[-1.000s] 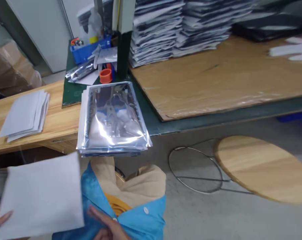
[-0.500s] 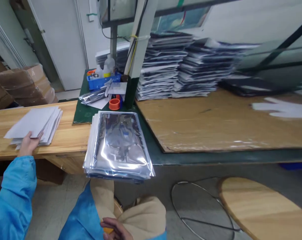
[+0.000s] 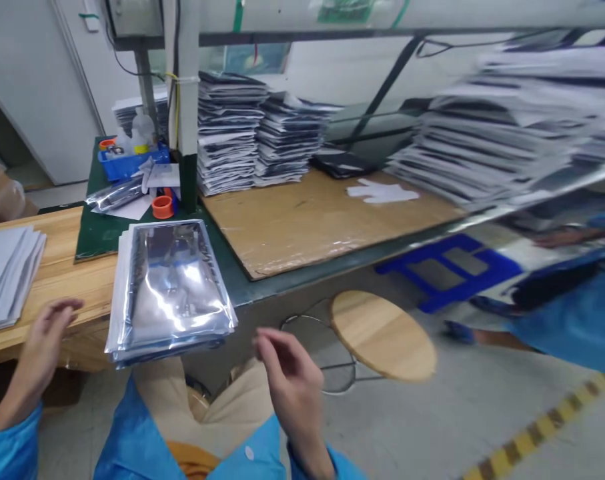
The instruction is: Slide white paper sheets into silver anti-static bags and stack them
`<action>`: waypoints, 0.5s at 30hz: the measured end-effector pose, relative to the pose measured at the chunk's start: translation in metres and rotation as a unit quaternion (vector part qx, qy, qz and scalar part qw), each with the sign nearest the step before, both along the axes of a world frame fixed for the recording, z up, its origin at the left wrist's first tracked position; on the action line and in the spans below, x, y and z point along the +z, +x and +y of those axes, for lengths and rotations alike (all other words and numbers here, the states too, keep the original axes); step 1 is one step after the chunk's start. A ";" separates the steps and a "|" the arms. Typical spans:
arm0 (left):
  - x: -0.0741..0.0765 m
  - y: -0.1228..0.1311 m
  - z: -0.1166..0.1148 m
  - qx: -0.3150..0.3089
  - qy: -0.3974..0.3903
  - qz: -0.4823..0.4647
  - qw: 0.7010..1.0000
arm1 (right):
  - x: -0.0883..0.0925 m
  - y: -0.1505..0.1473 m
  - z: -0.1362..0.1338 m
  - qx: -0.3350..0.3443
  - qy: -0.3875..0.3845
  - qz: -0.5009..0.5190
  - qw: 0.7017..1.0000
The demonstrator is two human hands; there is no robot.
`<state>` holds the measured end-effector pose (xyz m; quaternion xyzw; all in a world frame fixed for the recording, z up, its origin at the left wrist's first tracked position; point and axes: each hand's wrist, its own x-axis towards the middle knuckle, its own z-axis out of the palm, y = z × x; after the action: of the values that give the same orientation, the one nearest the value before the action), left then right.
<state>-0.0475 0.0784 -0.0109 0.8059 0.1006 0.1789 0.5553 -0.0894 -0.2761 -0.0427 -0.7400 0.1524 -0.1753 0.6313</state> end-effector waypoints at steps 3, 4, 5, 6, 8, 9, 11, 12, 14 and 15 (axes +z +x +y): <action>-0.007 0.024 -0.038 -0.102 0.082 0.065 0.989 | 0.017 0.054 0.003 0.106 -0.009 -0.013 0.994; -0.007 0.030 -0.044 -0.099 0.113 0.055 0.987 | 0.019 0.068 0.005 0.146 -0.010 -0.004 0.989; -0.006 0.035 -0.048 -0.087 0.152 0.033 0.984 | 0.020 0.079 0.008 0.184 -0.012 0.008 0.983; -0.004 0.038 -0.049 -0.071 0.197 0.003 0.978 | 0.020 0.087 0.010 0.212 -0.014 0.018 0.977; 0.000 0.041 -0.048 -0.051 0.283 -0.049 0.957 | 0.019 0.094 0.012 0.239 -0.018 0.030 0.970; 0.002 0.041 -0.047 -0.045 0.318 -0.060 0.945 | 0.018 0.095 0.012 0.237 -0.020 0.032 0.971; 0.004 0.040 -0.044 -0.049 0.364 -0.051 0.929 | 0.019 0.094 0.011 0.223 -0.023 0.034 0.974; 0.005 0.041 -0.044 -0.062 0.375 -0.040 0.924 | 0.020 0.094 0.010 0.223 -0.021 0.036 0.974; 0.008 0.043 -0.044 -0.095 0.381 -0.028 0.919 | 0.022 0.096 0.009 0.243 -0.011 0.045 0.969; 0.010 0.045 -0.045 -0.107 0.376 -0.032 0.920 | 0.024 0.098 0.009 0.261 -0.003 0.050 0.964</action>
<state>-0.0027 0.0336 -0.0009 0.9552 -0.0785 0.1690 0.2299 0.0084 -0.2669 -0.0191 -0.7641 -0.0149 0.0324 0.6441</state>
